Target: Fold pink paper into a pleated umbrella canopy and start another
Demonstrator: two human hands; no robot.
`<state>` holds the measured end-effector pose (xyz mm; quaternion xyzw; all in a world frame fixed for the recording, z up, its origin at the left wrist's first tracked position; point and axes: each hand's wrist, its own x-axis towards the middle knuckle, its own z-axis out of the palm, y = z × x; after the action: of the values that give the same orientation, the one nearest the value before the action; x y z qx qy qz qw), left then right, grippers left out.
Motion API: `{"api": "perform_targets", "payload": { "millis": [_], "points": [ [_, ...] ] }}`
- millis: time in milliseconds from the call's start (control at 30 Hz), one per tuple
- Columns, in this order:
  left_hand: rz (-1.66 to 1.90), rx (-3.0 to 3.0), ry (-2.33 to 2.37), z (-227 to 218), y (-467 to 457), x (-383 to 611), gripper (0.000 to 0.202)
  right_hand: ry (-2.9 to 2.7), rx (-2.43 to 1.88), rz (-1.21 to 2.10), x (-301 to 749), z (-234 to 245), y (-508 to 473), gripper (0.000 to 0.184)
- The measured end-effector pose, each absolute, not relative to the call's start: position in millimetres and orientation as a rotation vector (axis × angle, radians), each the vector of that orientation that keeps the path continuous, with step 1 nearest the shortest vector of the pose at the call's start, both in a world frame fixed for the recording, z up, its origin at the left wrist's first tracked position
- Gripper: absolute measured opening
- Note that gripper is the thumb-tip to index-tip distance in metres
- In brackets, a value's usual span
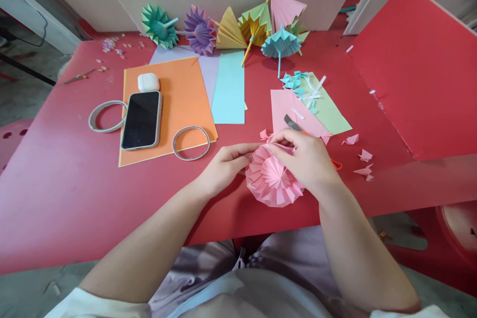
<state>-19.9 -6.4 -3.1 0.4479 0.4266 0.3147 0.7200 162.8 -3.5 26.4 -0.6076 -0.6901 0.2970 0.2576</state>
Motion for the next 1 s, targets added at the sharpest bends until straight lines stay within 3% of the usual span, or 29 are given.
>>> {"api": "perform_targets", "payload": {
  "millis": [1000],
  "points": [
    [0.728,0.946,0.895,-1.5,-8.2,-19.1,0.036,-1.928,-1.717,0.591,156.4,25.9,-6.5,0.006]
  ]
}}
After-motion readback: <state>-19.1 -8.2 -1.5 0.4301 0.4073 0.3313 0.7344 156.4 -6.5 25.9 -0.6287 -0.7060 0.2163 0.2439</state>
